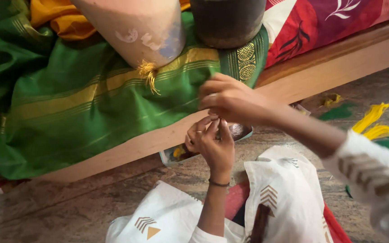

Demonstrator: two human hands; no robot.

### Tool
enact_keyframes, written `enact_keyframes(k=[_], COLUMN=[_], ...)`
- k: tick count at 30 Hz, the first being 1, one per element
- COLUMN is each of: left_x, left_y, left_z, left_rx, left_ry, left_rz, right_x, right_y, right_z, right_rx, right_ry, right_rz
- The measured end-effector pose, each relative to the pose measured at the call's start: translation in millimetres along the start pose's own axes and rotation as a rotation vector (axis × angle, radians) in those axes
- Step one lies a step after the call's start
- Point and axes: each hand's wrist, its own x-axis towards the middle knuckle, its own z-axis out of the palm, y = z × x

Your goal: Tying and trimming decorative tassels on the edge of a green saree.

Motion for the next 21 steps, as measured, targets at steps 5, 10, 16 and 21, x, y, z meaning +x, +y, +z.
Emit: enact_keyframes(k=[5, 10, 16, 21], left_x=[1.4, 1.9, 3.3, 0.3], left_y=[-11.4, -13.1, -12.6, -9.3], left_z=[8.5, 9.1, 6.7, 3.7], left_rx=[-0.421, -0.658, -0.632, -0.102], left_ry=[-0.085, -0.142, -0.127, -0.009], left_rz=[-0.243, -0.279, -0.292, 0.050], right_x=[-75.4, -89.0, -94.8, -92.6], right_y=[-21.8, -16.9, -22.6, -30.1], right_z=[25.3, 50.8, 38.6, -1.9], right_rx=[0.104, 0.134, 0.185, 0.019], right_ry=[0.120, 0.108, 0.181, 0.028], right_rz=[0.524, 0.633, 0.692, 0.421])
